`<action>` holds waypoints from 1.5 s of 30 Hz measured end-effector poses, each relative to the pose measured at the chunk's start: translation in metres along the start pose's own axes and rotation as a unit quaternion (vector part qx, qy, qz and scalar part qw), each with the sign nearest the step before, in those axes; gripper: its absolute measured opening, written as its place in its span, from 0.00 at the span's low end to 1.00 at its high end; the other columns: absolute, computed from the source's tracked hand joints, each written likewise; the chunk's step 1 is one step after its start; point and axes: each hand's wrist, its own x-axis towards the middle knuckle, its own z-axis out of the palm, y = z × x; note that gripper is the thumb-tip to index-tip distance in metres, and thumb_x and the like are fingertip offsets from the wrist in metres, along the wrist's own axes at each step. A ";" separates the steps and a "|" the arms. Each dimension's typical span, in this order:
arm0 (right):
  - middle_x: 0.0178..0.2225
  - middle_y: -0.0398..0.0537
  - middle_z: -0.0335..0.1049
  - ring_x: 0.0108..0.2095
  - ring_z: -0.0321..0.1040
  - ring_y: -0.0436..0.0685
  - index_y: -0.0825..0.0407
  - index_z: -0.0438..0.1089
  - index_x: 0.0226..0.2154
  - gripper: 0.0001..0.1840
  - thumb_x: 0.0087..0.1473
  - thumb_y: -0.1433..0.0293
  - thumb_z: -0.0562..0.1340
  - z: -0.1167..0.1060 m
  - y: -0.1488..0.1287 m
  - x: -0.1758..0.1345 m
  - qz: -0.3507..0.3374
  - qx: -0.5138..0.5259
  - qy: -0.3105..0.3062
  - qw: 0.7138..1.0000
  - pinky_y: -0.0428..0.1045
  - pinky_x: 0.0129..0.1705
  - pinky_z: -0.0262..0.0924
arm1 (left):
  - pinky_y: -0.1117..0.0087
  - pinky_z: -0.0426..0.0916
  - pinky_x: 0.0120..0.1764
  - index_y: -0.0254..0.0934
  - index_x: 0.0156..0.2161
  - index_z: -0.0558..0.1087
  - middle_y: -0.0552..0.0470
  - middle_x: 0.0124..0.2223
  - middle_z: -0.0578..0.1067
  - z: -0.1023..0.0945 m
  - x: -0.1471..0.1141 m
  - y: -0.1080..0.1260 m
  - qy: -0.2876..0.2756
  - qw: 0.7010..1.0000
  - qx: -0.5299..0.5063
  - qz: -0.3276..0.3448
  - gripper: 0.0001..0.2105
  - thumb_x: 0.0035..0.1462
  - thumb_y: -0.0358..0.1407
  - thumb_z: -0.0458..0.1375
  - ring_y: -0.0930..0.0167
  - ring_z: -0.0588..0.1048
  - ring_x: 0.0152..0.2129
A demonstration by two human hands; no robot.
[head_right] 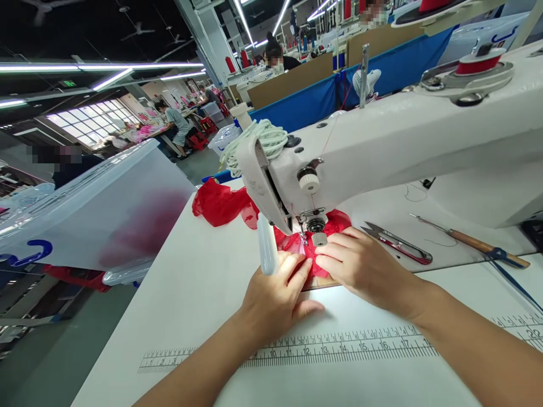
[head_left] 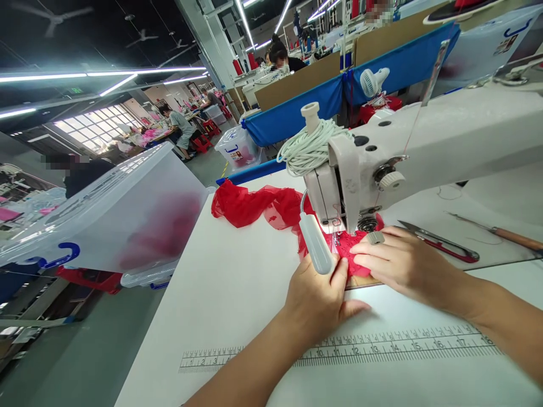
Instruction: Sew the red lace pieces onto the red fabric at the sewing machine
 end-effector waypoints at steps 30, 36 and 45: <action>0.32 0.47 0.72 0.29 0.62 0.52 0.53 0.70 0.32 0.13 0.58 0.81 0.53 0.005 -0.009 -0.002 0.056 0.001 -0.007 0.998 0.48 0.28 0.53 | 0.69 0.70 0.32 0.37 0.36 0.75 0.50 0.32 0.75 0.011 0.008 -0.005 0.035 0.987 -0.128 -0.091 0.11 0.66 0.30 0.50 0.70 0.73 0.30; 0.30 0.46 0.69 0.28 0.58 0.52 0.53 0.68 0.27 0.14 0.58 0.81 0.54 0.004 -0.008 -0.004 0.058 -0.015 -0.013 0.998 0.49 0.26 0.48 | 0.70 0.66 0.24 0.34 0.39 0.76 0.45 0.34 0.75 -0.002 0.007 0.005 -0.002 0.999 -0.028 -0.035 0.18 0.70 0.40 0.46 0.69 0.72 0.26; 0.28 0.46 0.69 0.28 0.58 0.53 0.53 0.69 0.29 0.15 0.59 0.82 0.52 0.002 -0.010 -0.001 0.062 -0.005 -0.003 0.998 0.49 0.28 0.47 | 0.60 0.75 0.36 0.25 0.54 0.72 0.32 0.50 0.74 -0.007 -0.006 0.011 -0.029 1.000 0.005 -0.003 0.37 0.66 0.56 0.34 0.59 0.75 0.40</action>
